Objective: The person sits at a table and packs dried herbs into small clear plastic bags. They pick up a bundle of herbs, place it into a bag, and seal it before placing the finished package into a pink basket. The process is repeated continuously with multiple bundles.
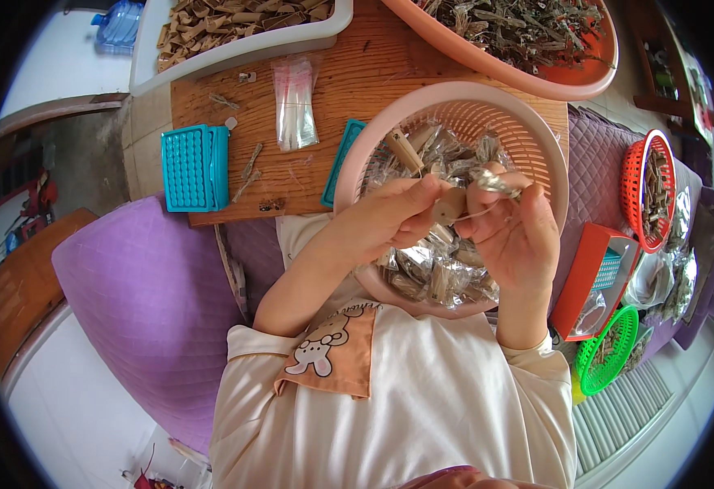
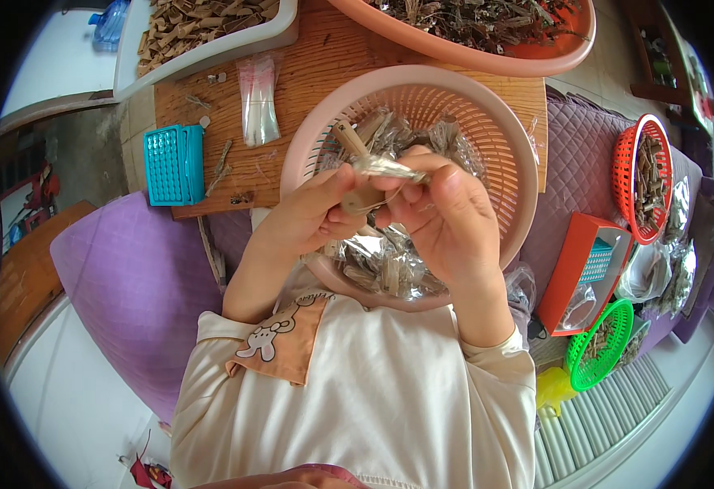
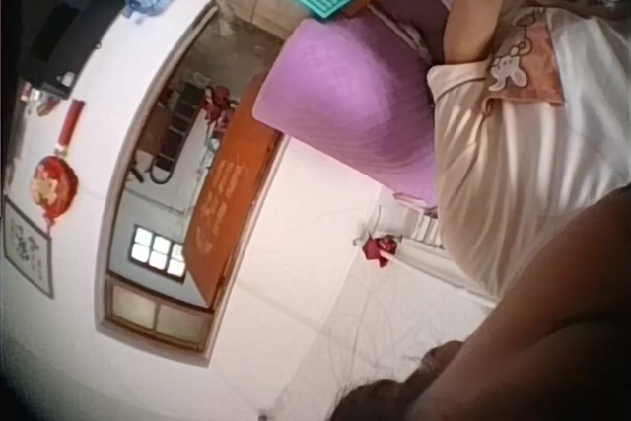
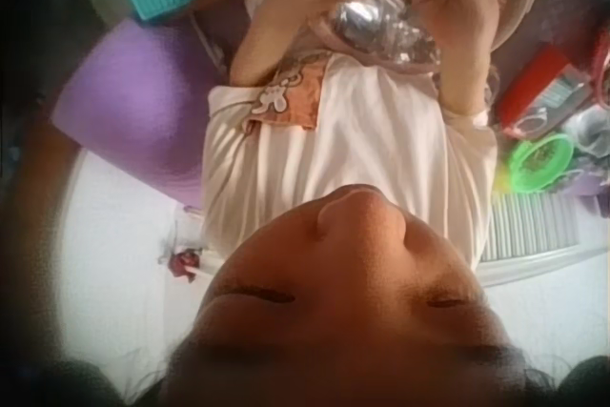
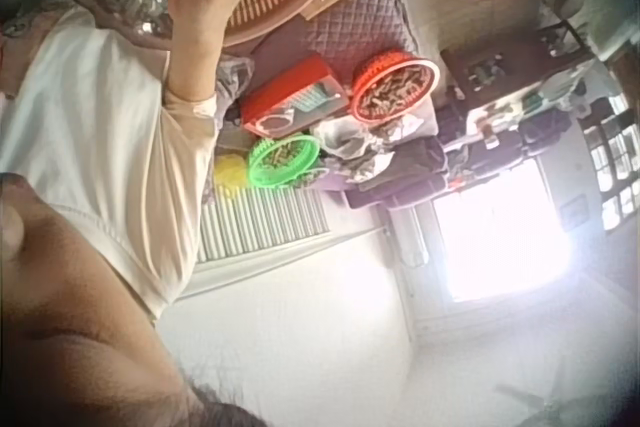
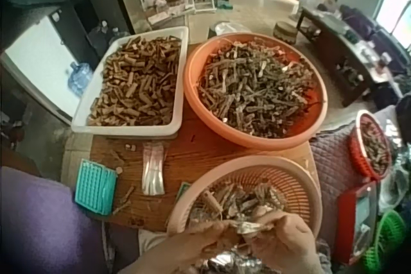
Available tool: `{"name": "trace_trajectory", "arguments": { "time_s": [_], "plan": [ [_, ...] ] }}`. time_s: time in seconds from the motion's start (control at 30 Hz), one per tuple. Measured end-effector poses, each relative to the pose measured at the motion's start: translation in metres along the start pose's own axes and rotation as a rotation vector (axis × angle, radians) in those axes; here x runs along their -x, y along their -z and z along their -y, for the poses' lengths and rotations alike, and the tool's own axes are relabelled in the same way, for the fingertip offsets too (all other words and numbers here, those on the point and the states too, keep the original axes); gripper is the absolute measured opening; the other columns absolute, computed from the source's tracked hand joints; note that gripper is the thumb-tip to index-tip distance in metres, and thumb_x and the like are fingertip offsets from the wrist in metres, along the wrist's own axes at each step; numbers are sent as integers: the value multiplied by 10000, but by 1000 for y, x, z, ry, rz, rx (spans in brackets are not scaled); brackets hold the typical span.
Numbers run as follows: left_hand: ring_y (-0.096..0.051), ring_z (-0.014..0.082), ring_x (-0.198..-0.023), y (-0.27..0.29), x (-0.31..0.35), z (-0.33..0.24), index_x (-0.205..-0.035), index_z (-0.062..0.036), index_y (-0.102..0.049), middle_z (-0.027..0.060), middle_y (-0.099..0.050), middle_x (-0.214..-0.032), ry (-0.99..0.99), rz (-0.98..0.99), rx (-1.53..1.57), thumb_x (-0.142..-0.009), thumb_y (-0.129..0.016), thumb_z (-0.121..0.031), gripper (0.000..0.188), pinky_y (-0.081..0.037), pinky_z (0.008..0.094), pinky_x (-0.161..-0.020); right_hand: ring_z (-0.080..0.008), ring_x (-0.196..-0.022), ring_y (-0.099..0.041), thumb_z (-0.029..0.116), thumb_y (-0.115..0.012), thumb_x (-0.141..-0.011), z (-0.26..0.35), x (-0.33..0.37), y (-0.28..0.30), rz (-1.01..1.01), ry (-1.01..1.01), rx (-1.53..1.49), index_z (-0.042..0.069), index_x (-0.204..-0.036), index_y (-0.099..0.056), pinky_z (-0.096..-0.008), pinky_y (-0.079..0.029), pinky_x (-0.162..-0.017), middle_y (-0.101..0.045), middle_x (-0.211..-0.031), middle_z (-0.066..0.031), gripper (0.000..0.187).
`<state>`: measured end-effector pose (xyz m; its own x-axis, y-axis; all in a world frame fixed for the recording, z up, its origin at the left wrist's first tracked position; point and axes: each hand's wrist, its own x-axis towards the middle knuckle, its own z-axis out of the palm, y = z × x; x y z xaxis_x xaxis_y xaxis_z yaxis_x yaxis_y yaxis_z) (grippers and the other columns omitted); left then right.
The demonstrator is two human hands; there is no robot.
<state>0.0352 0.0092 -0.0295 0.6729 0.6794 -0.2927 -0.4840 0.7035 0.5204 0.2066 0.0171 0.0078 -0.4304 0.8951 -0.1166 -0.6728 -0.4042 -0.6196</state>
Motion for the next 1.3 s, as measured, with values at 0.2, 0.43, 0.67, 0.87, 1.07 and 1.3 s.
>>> {"name": "trace_trajectory", "arguments": {
  "time_s": [0.2, 0.43, 0.67, 0.87, 1.07, 1.3],
  "plan": [
    [-252, -6, -436, 1, 8, -1, -1037, -50, -474, -72, -340, -577, 7, 171, 140, -892, -440, -467, 442, -170, 162, -371, -96, -764, -556, 206, -485, -910, 4, 0, -9, -23, -28, 102, -68, -1156, -495, -214, -479, -699, -568, -813, -40, 368],
    [-249, 9, -420, 1, 22, -10, -988, -67, -459, -59, -338, -566, -38, 149, 236, -895, -455, -424, 369, -158, 174, -361, -104, -698, -612, 85, -573, -852, -3, -4, -20, -296, 176, 456, -30, -932, -553, -197, -492, -575, -620, -825, -65, 142],
    [-266, 3, -481, -17, 38, -24, -1008, -45, -431, -58, -391, -641, -554, -336, -252, -900, -473, -382, 356, -182, 173, -421, -70, -586, -577, 106, -658, -784, 12, -5, -25, -106, -58, 1136, -3, -758, -588, -205, -438, -522, -602, -631, -38, 132],
    [-310, 9, -568, -7, 37, -18, -1049, -40, -414, -43, -408, -742, -679, -330, -406, -882, -487, -424, 425, -236, 156, -495, -101, -607, -587, 216, -642, -814, 14, -2, -25, 176, 46, 523, -15, -817, -576, -200, -446, -542, -595, -664, -48, 240],
    [-339, 19, -642, -11, 33, -8, -1044, -41, -408, -21, -417, -816, -672, -342, -491, -865, -485, -475, 476, -280, 159, -564, -128, -645, -615, 45, -560, -846, -8, -31, -34, -205, 444, 1033, -20, -913, -590, -236, -485, -571, -616, -720, -78, 98],
    [-410, 43, -668, -6, 30, -1, -1046, -41, -383, 16, -456, -832, -632, -261, -323, -873, -467, -471, 471, -350, 177, -604, -119, -746, -619, 75, -468, -903, -3, -28, -38, -72, 174, 1129, -42, -1026, -579, -215, -490, -651, -642, -811, -89, 203]
  ]
}}
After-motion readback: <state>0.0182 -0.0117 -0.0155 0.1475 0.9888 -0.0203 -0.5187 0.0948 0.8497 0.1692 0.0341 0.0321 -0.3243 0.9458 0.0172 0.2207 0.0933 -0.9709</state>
